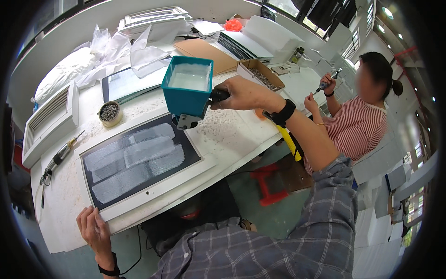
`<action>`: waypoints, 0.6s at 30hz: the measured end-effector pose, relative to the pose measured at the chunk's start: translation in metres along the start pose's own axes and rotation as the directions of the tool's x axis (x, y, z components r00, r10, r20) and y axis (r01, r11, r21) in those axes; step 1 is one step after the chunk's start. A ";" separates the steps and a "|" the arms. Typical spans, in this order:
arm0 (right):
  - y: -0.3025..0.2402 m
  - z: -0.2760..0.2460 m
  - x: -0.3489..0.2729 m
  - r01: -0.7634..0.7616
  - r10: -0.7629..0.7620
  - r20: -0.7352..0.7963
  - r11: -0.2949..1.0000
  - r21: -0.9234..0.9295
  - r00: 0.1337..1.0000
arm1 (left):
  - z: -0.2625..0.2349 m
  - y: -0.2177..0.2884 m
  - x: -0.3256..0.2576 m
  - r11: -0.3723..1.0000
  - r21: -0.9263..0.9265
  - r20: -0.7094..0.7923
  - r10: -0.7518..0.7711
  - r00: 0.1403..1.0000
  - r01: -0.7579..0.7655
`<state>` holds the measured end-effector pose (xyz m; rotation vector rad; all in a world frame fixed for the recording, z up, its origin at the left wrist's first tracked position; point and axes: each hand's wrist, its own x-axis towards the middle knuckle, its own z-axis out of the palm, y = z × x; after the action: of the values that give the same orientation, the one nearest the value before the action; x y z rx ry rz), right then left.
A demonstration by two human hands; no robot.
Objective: The person assembles a white vent grille by placing a black mesh screen into a frame and applying adhesive with a roller. They then position a white cover panel over the assembly and secure it using a pneumatic screwdriver to drive multiple screws into the panel.
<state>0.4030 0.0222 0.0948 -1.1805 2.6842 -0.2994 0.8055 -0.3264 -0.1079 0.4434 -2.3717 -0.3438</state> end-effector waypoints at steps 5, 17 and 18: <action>0.044 -0.049 -0.009 -0.344 0.383 -0.166 0.913 0.221 0.909 | -0.003 -0.001 -0.001 0.999 -0.019 0.009 0.026 1.000 -0.026; 0.124 -0.033 -0.017 -0.393 0.469 -0.160 0.849 0.354 0.869 | 0.002 -0.003 -0.003 1.000 -0.022 0.002 0.006 1.000 -0.006; 0.124 -0.034 -0.017 -0.413 0.481 -0.149 0.847 0.335 0.864 | 0.003 -0.003 -0.003 1.000 -0.025 0.006 0.000 1.000 0.000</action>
<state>0.3182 0.1210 0.0967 -0.4274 2.8687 -0.7613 0.8066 -0.3276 -0.1126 0.4310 -2.3704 -0.3741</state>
